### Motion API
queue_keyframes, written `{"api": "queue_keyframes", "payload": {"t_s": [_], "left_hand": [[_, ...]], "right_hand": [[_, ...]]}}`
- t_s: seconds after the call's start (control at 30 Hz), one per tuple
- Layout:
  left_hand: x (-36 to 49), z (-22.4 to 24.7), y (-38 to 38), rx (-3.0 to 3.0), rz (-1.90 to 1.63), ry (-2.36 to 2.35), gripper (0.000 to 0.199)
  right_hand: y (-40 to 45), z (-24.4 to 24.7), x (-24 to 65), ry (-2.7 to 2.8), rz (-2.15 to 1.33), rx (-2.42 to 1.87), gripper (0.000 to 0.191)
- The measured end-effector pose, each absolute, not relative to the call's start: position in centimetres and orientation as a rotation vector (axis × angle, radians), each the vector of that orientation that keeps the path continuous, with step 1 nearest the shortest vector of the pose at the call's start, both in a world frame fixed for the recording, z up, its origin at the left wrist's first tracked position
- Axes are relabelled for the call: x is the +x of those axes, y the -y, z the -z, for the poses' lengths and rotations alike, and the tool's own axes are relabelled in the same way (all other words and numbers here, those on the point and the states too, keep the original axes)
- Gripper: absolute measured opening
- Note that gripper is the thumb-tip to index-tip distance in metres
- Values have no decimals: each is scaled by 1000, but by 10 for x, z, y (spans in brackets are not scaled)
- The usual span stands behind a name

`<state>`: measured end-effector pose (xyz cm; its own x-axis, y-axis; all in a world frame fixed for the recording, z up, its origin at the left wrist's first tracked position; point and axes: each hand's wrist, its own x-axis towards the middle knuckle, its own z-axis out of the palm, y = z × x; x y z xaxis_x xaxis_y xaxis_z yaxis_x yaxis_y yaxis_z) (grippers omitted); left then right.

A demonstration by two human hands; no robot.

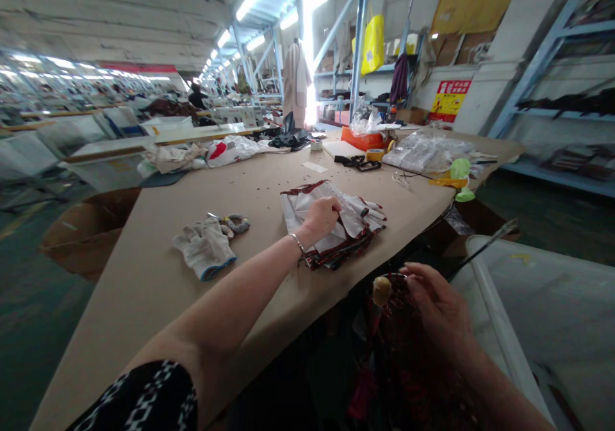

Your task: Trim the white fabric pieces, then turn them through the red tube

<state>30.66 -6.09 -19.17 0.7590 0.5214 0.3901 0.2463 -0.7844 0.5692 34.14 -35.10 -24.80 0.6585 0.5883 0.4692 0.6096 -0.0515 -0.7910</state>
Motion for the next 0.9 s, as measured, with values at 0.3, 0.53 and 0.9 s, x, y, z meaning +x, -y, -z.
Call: {"api": "queue_keyframes", "payload": {"t_s": [0.3,0.53,0.9], "left_hand": [[216,164,106,2749,-813,-442,14],[162,175,142,2656,-941,-437,14],[151,240,196,1067,-621,-684,20]], "right_hand": [[224,176,326,1644,297,-2035,39],[239,180,342,1636,313,-2312,39],[344,266,275,1625,-202,-2170,33]]}}
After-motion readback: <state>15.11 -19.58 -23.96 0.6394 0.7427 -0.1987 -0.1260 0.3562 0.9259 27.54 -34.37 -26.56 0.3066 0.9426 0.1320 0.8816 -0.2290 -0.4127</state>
